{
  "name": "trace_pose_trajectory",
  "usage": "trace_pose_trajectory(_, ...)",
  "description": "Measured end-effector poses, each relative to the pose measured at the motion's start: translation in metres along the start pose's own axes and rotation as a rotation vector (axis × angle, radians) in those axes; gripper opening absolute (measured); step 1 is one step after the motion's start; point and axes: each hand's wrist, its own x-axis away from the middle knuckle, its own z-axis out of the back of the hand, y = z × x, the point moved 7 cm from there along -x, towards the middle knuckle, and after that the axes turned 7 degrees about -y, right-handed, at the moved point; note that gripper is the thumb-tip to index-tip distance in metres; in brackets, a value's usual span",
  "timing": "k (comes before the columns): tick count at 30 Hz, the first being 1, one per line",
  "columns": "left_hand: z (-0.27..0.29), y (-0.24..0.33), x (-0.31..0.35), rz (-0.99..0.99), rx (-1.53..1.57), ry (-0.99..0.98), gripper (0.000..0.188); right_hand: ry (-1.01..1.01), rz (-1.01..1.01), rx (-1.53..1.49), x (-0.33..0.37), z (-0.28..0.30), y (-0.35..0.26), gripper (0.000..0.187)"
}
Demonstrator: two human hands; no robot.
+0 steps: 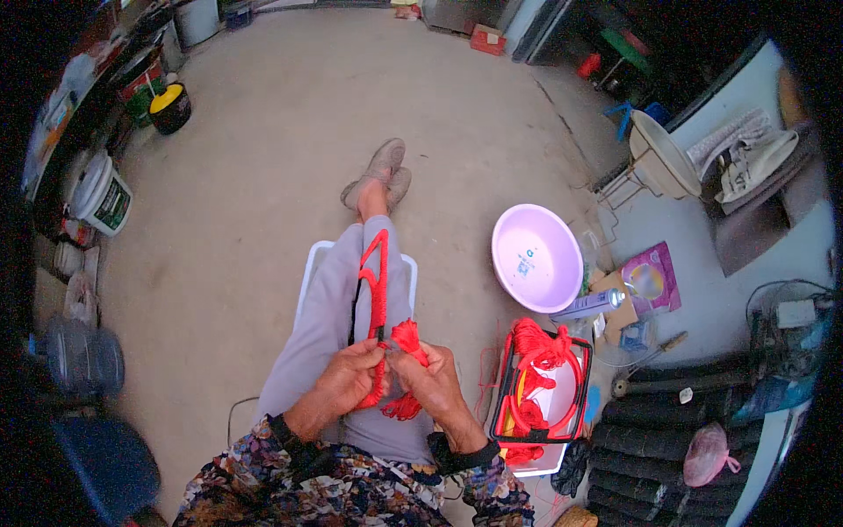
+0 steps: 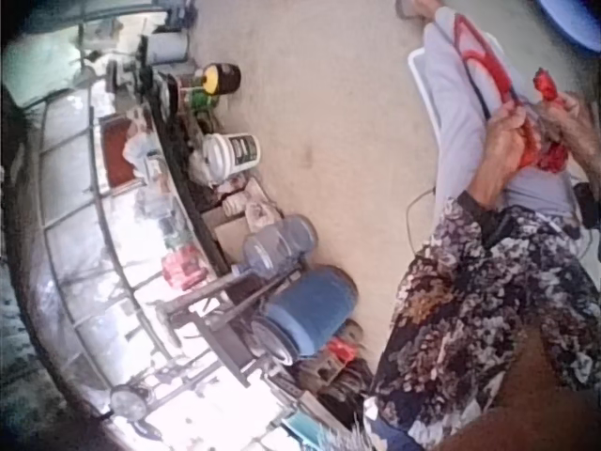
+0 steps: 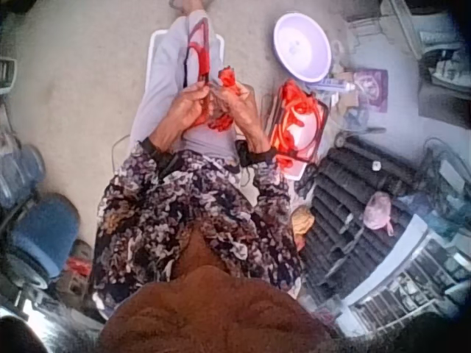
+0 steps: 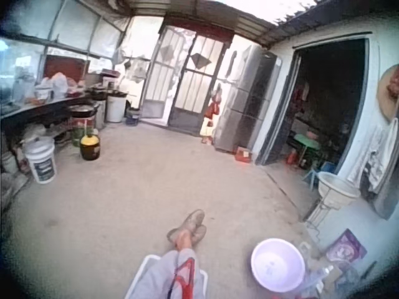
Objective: Wrapping a red plastic furniture frame with red nylon cord by hand.
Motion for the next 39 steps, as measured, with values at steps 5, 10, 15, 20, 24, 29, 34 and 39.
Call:
trace_pose_trajectory(5,0.017,0.0,0.0,-0.097,0.035,0.212,0.015,-0.037,0.02,0.028,-0.01,-0.018,-0.007,0.013)
trace_pose_trajectory(10,0.001,0.001,0.004,0.008,0.174,0.002,0.021,0.14,-0.013,0.081,-0.005,0.011,-0.01,0.012)
trace_pose_trajectory(15,0.011,-0.005,0.001,0.061,0.133,0.026,0.03,0.166,-0.079,0.118,0.008,0.03,0.004,0.013)
trace_pose_trajectory(20,0.011,-0.006,0.0,0.098,0.164,0.044,0.027,0.321,-0.023,0.11,0.013,0.051,-0.008,0.016)
trace_pose_trajectory(24,0.007,0.006,0.007,0.092,0.028,0.136,0.023,0.313,-0.01,0.188,0.004,0.055,-0.024,0.017)
trace_pose_trajectory(29,-0.014,0.062,0.014,-0.281,-0.867,0.369,0.015,0.298,0.016,0.35,-0.009,0.054,-0.033,0.017)
trace_pose_trajectory(34,-0.069,0.064,-0.006,-0.551,-1.463,0.031,0.011,0.211,0.037,0.48,-0.021,0.036,-0.049,0.023)
trace_pose_trajectory(39,-0.014,0.072,-0.015,-0.281,-0.902,0.404,0.011,0.372,0.147,0.702,-0.01,0.064,-0.038,0.035)
